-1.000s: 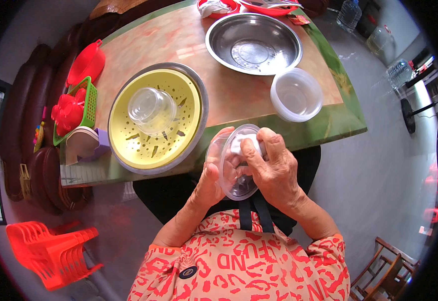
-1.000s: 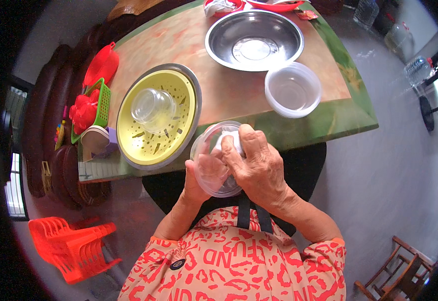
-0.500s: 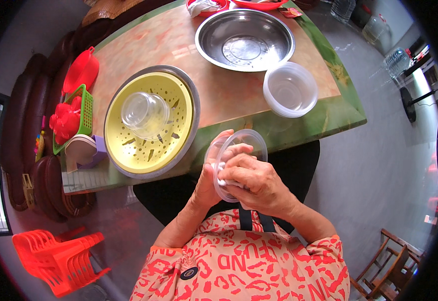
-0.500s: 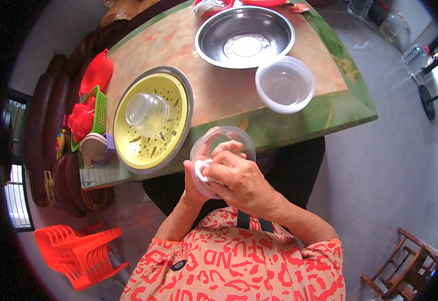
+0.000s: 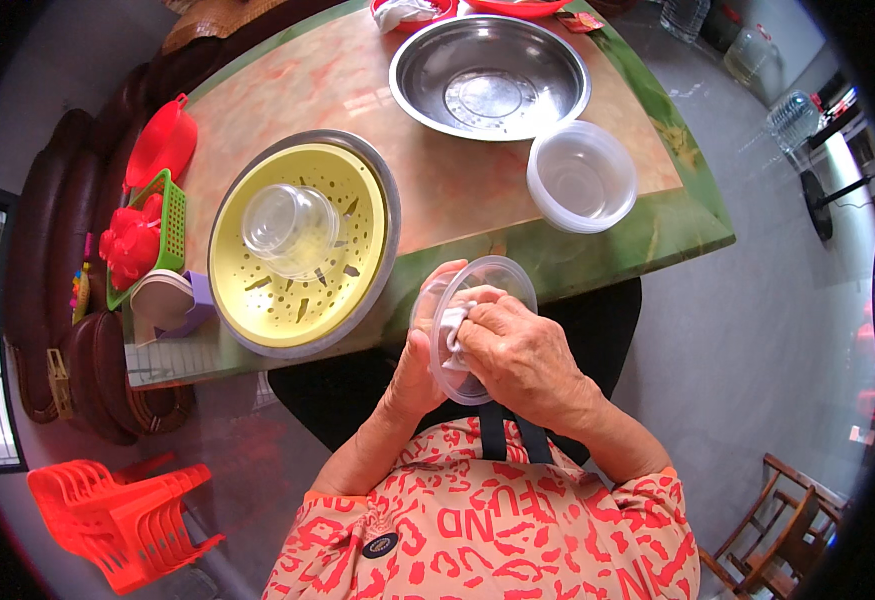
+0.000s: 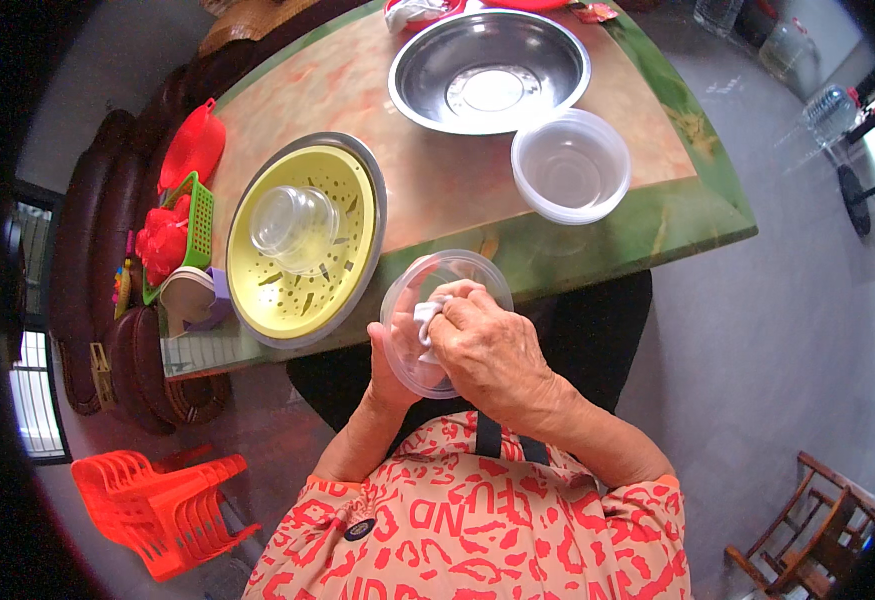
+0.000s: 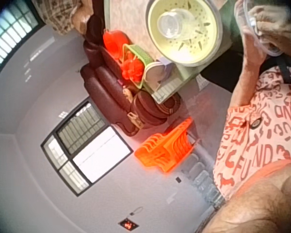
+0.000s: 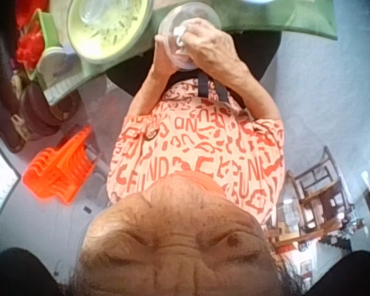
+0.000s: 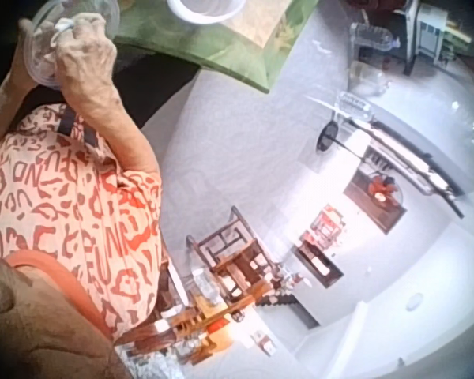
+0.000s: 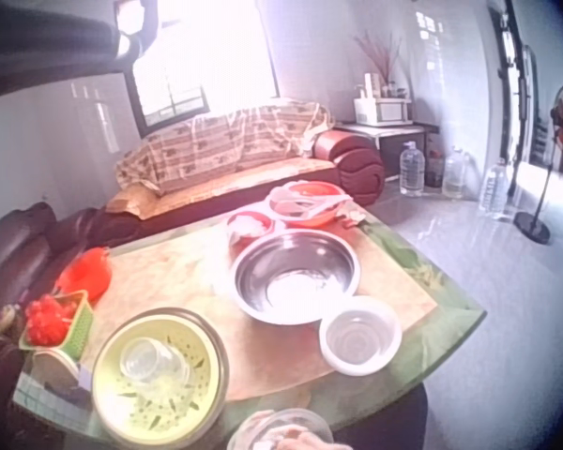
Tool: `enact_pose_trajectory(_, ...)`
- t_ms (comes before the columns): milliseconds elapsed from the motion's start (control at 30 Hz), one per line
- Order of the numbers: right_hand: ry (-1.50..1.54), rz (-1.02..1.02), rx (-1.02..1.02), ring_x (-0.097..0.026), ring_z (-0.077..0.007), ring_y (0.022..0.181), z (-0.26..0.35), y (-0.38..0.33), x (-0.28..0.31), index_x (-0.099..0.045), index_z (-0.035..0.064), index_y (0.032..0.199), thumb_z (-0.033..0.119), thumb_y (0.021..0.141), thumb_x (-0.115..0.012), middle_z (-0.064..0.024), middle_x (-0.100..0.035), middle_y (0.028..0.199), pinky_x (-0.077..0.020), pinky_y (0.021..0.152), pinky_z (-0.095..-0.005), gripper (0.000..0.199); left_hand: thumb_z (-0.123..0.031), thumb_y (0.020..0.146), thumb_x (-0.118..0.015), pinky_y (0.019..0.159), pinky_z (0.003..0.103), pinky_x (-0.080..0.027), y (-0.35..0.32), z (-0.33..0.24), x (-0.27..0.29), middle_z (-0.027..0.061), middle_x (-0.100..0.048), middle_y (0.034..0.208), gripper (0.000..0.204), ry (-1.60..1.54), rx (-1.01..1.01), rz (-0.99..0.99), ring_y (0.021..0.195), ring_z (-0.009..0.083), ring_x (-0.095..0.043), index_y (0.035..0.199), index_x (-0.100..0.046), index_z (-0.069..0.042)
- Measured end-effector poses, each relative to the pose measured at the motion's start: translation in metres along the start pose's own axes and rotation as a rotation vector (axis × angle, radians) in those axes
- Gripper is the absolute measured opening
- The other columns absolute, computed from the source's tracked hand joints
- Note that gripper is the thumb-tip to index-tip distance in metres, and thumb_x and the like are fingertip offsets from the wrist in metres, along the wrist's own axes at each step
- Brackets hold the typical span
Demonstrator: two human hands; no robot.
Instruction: The person wipes the interior and exterior of several small, clear plastic bowls using a white cloth. They handle the bowls one at a time, rotating them to clean all surfaces, and place the finished items into a yellow colander on the table.
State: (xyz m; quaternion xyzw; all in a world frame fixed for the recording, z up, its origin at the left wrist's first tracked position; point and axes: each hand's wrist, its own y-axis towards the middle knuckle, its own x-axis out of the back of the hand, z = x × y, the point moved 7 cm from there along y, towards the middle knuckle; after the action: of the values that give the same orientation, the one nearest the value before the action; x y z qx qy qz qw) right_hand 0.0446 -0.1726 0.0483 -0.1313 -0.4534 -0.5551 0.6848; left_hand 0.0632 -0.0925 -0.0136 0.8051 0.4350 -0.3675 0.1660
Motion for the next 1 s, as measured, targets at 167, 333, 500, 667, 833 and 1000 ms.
enact_pose_trajectory(167,0.284,0.097,0.079,-0.063,-0.0320,0.088,0.006,0.001,0.002,-0.063,0.0023,0.092,0.004,0.077,-0.066,-0.0134,-0.063,0.090,-0.0535,0.072,-0.0406,0.015,-0.075,0.074,-0.061,0.107,0.040,-0.037,0.001,0.003,0.002,0.0163,-0.044,0.137,0.106,0.016,0.019,0.123,0.127,0.0255,-0.045,0.147,-0.019,-0.010)
enact_pose_trajectory(333,0.007,-0.375,-0.180,-0.062,-0.0363,0.084,0.001,0.003,0.028,-0.061,-0.0015,0.106,-0.005,0.075,-0.064,-0.0186,-0.060,0.097,-0.0539,0.073,-0.0417,0.031,-0.077,0.074,-0.057,0.112,0.041,-0.029,-0.004,-0.001,0.001,0.0096,-0.032,0.149,0.109,-0.013,0.017,-0.002,0.136,0.0235,-0.035,0.151,-0.016,-0.012)
enact_pose_trajectory(500,0.006,-0.234,-0.086,-0.059,-0.0379,0.093,0.012,0.011,0.016,-0.056,-0.0006,0.117,0.001,0.078,-0.064,-0.0198,-0.057,0.106,-0.0525,0.082,-0.0435,0.040,-0.081,0.074,-0.050,0.115,0.044,-0.024,-0.009,0.004,0.007,0.0102,-0.025,0.154,0.109,0.059,0.058,-0.028,0.140,0.0262,-0.029,0.151,-0.017,-0.012)
enact_pose_trajectory(667,0.138,-0.024,-0.006,-0.059,-0.0362,0.094,0.016,0.006,0.009,-0.057,0.0029,0.116,0.005,0.079,-0.064,-0.0180,-0.057,0.104,-0.0508,0.083,-0.0429,0.037,-0.083,0.075,-0.044,0.102,0.053,-0.038,-0.001,0.007,-0.001,0.0265,-0.040,0.135,0.104,0.012,0.024,-0.001,0.121,0.0395,-0.047,0.149,-0.020,-0.014)
enact_pose_trajectory(833,0.346,0.146,0.131,-0.060,-0.0296,0.085,0.010,-0.001,0.002,-0.060,0.0060,0.104,0.001,0.078,-0.061,-0.0141,-0.059,0.087,-0.0494,0.075,-0.0394,0.026,-0.084,0.073,-0.048,0.100,0.052,-0.042,-0.001,0.006,-0.004,0.0284,-0.046,0.127,0.106,0.028,-0.005,0.060,0.118,0.0388,-0.051,0.148,-0.022,-0.014)
enact_pose_trajectory(1000,0.597,0.097,0.135,-0.061,-0.0298,0.082,0.007,-0.001,0.021,-0.061,0.0002,0.098,-0.002,0.075,-0.057,-0.0141,-0.060,0.085,-0.0493,0.076,-0.0362,0.023,-0.086,0.070,-0.049,0.101,0.051,-0.042,-0.001,0.003,-0.008,0.0304,-0.044,0.130,0.110,0.084,0.025,0.088,0.120,0.0384,-0.049,0.147,-0.023,-0.013)
